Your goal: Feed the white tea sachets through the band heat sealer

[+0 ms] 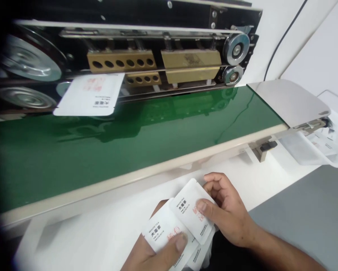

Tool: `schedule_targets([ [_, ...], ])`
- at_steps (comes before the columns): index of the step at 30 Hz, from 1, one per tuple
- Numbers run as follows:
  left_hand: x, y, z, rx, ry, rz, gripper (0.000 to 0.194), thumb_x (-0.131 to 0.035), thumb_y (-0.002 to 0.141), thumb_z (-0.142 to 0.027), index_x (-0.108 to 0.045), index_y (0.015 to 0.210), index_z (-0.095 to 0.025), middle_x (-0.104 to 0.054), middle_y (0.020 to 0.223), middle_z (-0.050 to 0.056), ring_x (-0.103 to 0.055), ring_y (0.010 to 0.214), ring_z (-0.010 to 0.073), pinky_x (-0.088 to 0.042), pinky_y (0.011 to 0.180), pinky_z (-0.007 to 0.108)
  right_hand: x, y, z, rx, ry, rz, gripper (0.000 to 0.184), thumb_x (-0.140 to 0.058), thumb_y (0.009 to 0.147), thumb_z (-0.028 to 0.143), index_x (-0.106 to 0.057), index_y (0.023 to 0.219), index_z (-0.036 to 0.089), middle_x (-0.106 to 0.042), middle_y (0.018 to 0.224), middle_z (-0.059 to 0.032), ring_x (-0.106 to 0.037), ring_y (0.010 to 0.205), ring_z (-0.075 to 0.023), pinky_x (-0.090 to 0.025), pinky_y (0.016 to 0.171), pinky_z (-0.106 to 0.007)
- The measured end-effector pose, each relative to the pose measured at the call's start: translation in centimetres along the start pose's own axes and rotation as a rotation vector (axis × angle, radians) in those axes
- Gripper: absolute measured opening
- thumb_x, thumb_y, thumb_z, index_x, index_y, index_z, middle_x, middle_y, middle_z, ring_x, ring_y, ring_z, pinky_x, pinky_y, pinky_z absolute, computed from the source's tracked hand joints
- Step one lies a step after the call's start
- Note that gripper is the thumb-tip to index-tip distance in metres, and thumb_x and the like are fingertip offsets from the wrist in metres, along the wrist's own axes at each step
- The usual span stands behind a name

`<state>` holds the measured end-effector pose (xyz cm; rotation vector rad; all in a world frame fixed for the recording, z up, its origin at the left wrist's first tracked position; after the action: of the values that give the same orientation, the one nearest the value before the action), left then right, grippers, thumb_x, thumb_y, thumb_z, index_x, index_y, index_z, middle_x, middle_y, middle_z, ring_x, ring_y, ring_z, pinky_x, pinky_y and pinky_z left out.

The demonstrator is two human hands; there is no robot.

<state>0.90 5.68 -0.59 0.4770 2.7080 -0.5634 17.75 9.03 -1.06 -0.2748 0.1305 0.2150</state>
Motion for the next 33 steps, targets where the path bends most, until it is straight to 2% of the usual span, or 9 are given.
schedule_targets([
  [3,0.1,0.0,0.0,0.030,0.069,0.008,0.038,-0.063,0.088,-0.046,-0.056,0.119,-0.025,-0.063,0.088,0.001,-0.055,0.074,0.0175,-0.042,0.065,0.031,-0.1,0.1,-0.1,-0.003,-0.001,0.019,0.035,-0.072,0.090,0.037,-0.051,0.117,0.031,-0.054,0.087,0.0043,-0.054,0.076,-0.0090,-0.046,0.066,-0.019],
  [7,0.0,-0.1,0.1,0.065,0.021,0.019,0.039,-0.065,0.086,-0.047,-0.056,0.117,-0.026,-0.062,0.088,0.001,-0.052,0.073,0.0168,-0.040,0.063,0.030,-0.2,0.1,0.0,0.016,-0.009,0.042,0.033,-0.072,0.090,0.037,-0.052,0.116,0.031,-0.054,0.084,0.0045,-0.054,0.076,-0.0090,-0.046,0.067,-0.019],
  [13,0.2,0.0,-0.3,-0.037,0.123,0.021,0.035,-0.064,0.088,-0.041,-0.057,0.119,-0.026,-0.069,0.097,0.004,-0.059,0.077,0.0195,-0.046,0.071,0.034,-0.3,0.1,0.2,0.046,0.007,0.043,0.032,-0.073,0.089,0.037,-0.054,0.113,0.029,-0.054,0.082,0.0047,-0.054,0.074,-0.0085,-0.045,0.065,-0.018],
  [16,0.2,0.0,-0.1,-0.015,0.087,0.022,0.037,-0.064,0.088,-0.043,-0.056,0.120,-0.026,-0.069,0.100,0.004,-0.057,0.076,0.0180,-0.044,0.068,0.033,-0.4,0.2,0.2,0.062,0.012,0.053,0.031,-0.073,0.089,0.038,-0.055,0.111,0.028,-0.054,0.081,0.0044,-0.054,0.074,-0.0085,-0.044,0.065,-0.018],
  [21,-0.1,-0.3,0.2,0.051,-0.002,0.035,0.044,-0.066,0.086,-0.046,-0.054,0.122,-0.025,-0.062,0.084,-0.001,-0.050,0.069,0.0146,-0.038,0.062,0.030,-0.7,0.2,0.5,0.079,0.009,0.068,0.029,-0.073,0.089,0.037,-0.056,0.109,0.026,-0.054,0.083,0.0029,-0.053,0.075,-0.0099,-0.044,0.067,-0.020],
  [25,-0.1,-0.4,0.2,0.082,-0.014,0.002,0.046,-0.069,0.083,-0.049,-0.055,0.118,-0.022,-0.061,0.081,-0.002,-0.048,0.069,0.0142,-0.036,0.063,0.030,-0.9,0.2,0.6,0.065,0.014,0.087,0.028,-0.074,0.088,0.036,-0.056,0.106,0.024,-0.055,0.083,0.0020,-0.053,0.073,-0.0105,-0.042,0.065,-0.022],
  [30,-0.1,-0.4,0.1,0.035,0.010,0.016,0.041,-0.068,0.084,-0.045,-0.057,0.118,-0.024,-0.061,0.082,-0.001,-0.050,0.070,0.0150,-0.039,0.064,0.030,-1.1,0.1,0.7,0.033,0.034,0.136,0.026,-0.073,0.088,0.036,-0.056,0.102,0.022,-0.057,0.085,0.0013,-0.053,0.074,-0.0102,-0.042,0.065,-0.021],
  [33,0.0,-0.5,-0.2,-0.017,0.039,0.023,0.037,-0.066,0.085,-0.040,-0.058,0.117,-0.025,-0.066,0.090,0.000,-0.052,0.071,0.0155,-0.041,0.066,0.032,-1.2,0.0,0.7,0.018,0.036,0.160,0.024,-0.073,0.088,0.035,-0.056,0.099,0.021,-0.058,0.086,0.0013,-0.054,0.074,-0.0098,-0.043,0.066,-0.021],
])
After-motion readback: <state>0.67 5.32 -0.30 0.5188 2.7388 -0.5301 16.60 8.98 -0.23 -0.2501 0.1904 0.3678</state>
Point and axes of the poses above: each hand's wrist, its own y-axis towards the middle knuckle, its own x-axis out of the back of the hand, z = x × y, the point moved 4 cm from there along y, towards the middle knuckle
